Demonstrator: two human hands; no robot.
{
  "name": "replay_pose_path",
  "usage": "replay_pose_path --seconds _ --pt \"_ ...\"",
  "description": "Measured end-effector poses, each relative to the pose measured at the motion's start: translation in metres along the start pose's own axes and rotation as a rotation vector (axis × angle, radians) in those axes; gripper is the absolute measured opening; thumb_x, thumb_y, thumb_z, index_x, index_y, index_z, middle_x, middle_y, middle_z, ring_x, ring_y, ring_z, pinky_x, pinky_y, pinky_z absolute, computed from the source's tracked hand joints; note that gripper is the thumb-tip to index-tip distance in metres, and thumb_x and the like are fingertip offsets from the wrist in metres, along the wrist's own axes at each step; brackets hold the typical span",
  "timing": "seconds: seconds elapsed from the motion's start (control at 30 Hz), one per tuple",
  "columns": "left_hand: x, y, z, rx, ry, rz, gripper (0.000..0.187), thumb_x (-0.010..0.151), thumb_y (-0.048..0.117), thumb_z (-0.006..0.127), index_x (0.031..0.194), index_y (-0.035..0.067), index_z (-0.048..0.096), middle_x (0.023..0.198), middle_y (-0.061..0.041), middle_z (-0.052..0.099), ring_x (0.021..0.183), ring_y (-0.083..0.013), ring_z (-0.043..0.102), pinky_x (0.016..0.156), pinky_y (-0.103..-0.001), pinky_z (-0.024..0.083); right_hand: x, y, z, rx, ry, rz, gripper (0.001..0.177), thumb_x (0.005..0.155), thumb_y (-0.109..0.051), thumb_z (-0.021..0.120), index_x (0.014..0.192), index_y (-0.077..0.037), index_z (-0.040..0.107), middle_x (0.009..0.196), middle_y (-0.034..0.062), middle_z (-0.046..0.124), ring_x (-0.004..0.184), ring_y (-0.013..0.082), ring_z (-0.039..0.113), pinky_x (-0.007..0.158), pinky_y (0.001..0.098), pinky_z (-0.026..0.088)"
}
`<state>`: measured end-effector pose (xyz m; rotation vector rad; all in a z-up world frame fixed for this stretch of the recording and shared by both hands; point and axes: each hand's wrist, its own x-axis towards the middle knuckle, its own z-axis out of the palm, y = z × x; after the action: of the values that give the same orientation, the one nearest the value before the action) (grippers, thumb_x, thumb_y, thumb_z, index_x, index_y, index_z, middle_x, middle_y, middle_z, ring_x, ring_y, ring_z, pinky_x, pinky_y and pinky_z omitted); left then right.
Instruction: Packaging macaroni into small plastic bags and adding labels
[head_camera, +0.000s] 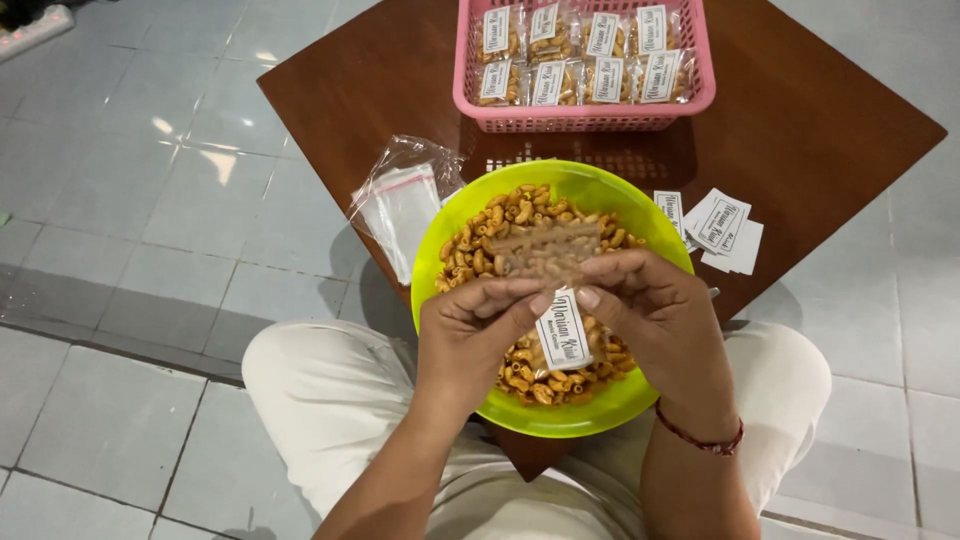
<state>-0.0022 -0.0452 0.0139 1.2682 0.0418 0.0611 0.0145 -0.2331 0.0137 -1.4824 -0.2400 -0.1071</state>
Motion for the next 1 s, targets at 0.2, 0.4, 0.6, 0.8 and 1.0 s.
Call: replay_pose_path --seconds 0.2,0.4,0.6,0.8,1.0 --pt "0.0 0.004 0.006 -0.046 0.034 -0.011 0.019 0.082 -0.003 0.084 0.099 -0.006 0.078 0.09 -0.017 0.081 0.088 -0.0152 0.073 0.081 -0.031 0.064 0.001 0.002 -0.001 -0.003 0.044 0.018 0.024 0.088 0.0 0.078 0.109 0.008 0.071 0.084 0.0169 0.075 0.077 0.0148 0.069 0.075 0.034 0.061" --pt "0.0 0.007 0.001 -0.033 0.044 -0.017 0.017 0.087 -0.001 0.08 0.103 -0.007 0.078 0.088 -0.015 0.081 0.084 -0.0093 0.067 0.078 -0.027 0.063 0.001 0.004 -0.007 0.002 0.023 0.04 0.035 0.084 0.0 0.08 0.116 0.007 0.069 0.085 0.0155 0.074 0.078 0.0144 0.07 0.075 0.0328 0.061" --pt "0.0 0.009 -0.001 -0.014 0.078 0.003 0.02 0.087 0.001 0.081 0.106 -0.006 0.079 0.089 -0.015 0.082 0.082 -0.0074 0.065 0.076 -0.024 0.061 -0.001 -0.003 -0.009 0.001 -0.15 0.133 0.053 0.078 -0.002 0.083 0.127 0.005 0.065 0.091 0.0158 0.077 0.081 0.0155 0.073 0.075 0.033 0.063" --pt "-0.002 0.01 -0.003 -0.014 -0.032 -0.053 0.047 0.077 0.005 0.088 0.12 -0.007 0.071 0.104 -0.023 0.078 0.099 -0.021 0.07 0.092 -0.04 0.061 -0.001 0.008 -0.015 0.028 -0.163 0.101 0.046 0.083 0.0 0.078 0.126 0.008 0.063 0.091 0.0199 0.075 0.079 0.02 0.073 0.073 0.0354 0.064" --pt "-0.001 0.001 -0.007 -0.005 -0.023 -0.06 0.033 0.077 -0.001 0.088 0.107 -0.007 0.077 0.095 -0.021 0.081 0.092 -0.0174 0.073 0.087 -0.036 0.063 -0.002 0.002 -0.01 -0.007 -0.233 0.048 0.054 0.078 0.0 0.083 0.127 0.007 0.061 0.089 0.0148 0.07 0.083 0.0195 0.072 0.077 0.0381 0.065"
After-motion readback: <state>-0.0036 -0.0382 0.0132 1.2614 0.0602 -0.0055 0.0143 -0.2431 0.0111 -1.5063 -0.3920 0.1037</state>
